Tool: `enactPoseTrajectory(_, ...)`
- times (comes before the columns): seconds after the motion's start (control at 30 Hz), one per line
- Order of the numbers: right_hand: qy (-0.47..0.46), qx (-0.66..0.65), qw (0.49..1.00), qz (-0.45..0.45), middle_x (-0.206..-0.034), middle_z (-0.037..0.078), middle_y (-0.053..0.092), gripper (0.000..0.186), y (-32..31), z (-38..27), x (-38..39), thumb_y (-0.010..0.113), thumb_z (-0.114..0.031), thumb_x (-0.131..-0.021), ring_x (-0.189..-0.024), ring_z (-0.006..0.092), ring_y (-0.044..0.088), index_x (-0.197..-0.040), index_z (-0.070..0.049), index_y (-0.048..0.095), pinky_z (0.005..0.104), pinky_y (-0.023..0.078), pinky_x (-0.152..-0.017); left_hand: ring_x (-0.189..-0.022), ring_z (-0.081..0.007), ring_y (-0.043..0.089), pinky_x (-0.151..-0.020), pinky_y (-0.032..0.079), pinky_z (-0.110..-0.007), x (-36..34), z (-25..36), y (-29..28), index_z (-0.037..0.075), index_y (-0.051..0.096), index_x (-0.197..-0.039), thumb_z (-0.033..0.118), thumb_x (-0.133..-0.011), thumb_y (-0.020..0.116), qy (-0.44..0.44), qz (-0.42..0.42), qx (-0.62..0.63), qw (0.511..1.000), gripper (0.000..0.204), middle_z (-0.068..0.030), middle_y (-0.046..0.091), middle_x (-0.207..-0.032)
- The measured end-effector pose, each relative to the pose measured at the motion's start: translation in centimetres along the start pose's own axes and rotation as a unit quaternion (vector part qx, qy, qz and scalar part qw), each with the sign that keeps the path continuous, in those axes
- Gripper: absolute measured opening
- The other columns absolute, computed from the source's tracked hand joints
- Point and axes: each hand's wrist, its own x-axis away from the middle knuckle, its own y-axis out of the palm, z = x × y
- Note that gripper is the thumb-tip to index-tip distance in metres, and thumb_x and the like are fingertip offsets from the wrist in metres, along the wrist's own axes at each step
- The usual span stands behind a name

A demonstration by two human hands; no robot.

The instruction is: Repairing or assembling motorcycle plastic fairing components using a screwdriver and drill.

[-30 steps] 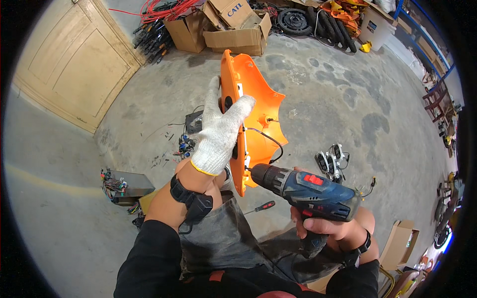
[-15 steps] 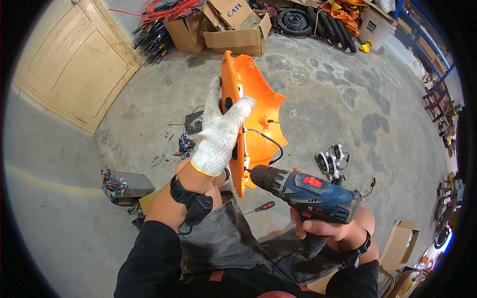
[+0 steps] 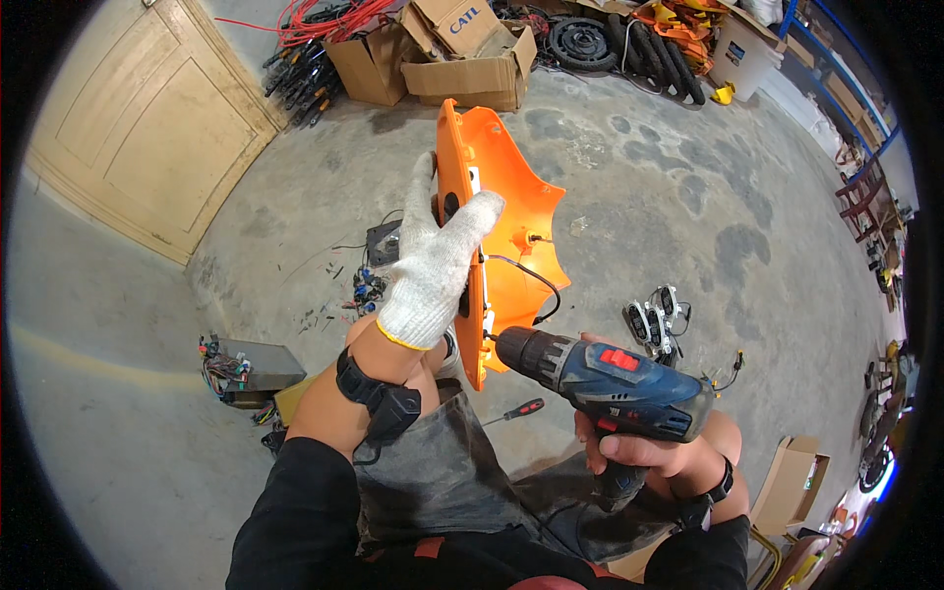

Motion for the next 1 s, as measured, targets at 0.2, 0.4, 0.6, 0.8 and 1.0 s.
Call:
enactPoseTrajectory(0.2,0.002,-0.005,1.0,0.002,-0.107,0.013,0.062,0.094,0.0,0.0,0.1,0.072,-0.003,-0.09,-0.08,0.0173,0.063,-0.165,-0.013,0.016,0.0311,0.056,-0.072,-0.104,-0.0179,0.066,-0.086,0.058,-0.032,0.2,0.5,0.3,0.0,0.023,-0.159,0.019,-0.091,0.074,-0.019,-0.008,0.014,1.0,0.088,-0.0136,0.059,-0.126)
enactPoseTrajectory(0.4,-0.001,-0.005,1.0,0.002,-0.107,0.013,0.062,0.095,0.0,0.0,0.1,0.072,-0.003,-0.09,-0.08,0.0172,0.063,-0.165,-0.013,0.015,0.0314,0.056,-0.072,-0.102,-0.0179,0.066,-0.085,0.059,-0.032,0.0,0.1,0.3,0.001,0.023,-0.159,0.019,-0.09,0.075,-0.014,0.005,0.018,1.0,0.088,-0.0132,0.06,-0.125)
enactPoseTrajectory(0.6,0.004,0.009,0.998,0.055,-0.101,0.013,0.065,0.103,0.8,-0.1,0.2,0.077,-0.015,-0.084,-0.072,0.0189,0.066,-0.164,-0.006,0.013,0.0323,0.055,-0.07,-0.101,-0.0176,0.066,-0.084,0.059,-0.031,-0.3,-0.4,-0.1,0.0,0.024,-0.158,0.02,-0.09,0.075,-0.001,-0.006,0.014,1.0,0.087,-0.014,0.059,-0.127)
enactPoseTrajectory(0.8,-0.015,0.035,0.999,0.034,-0.101,0.013,0.065,0.102,0.2,0.3,0.2,0.075,-0.014,-0.086,-0.073,0.0187,0.066,-0.165,-0.006,0.01,0.0314,0.054,-0.071,-0.101,-0.0176,0.067,-0.083,0.059,-0.031,-0.2,-0.3,0.0,0.0,0.026,-0.157,0.021,-0.09,0.075,0.002,-0.019,0.019,1.0,0.085,-0.014,0.06,-0.126)
enactPoseTrajectory(1.0,0.0,0.013,1.0,-0.004,-0.105,0.014,0.062,0.097,-0.1,-0.1,0.0,0.07,-0.001,-0.088,-0.078,0.0175,0.063,-0.165,-0.012,0.012,0.032,0.056,-0.071,-0.1,-0.0176,0.067,-0.082,0.059,-0.031,-0.1,-0.2,0.1,0.001,0.028,-0.156,0.021,-0.09,0.075,-0.002,-0.016,0.01,1.0,0.084,-0.0139,0.06,-0.125)
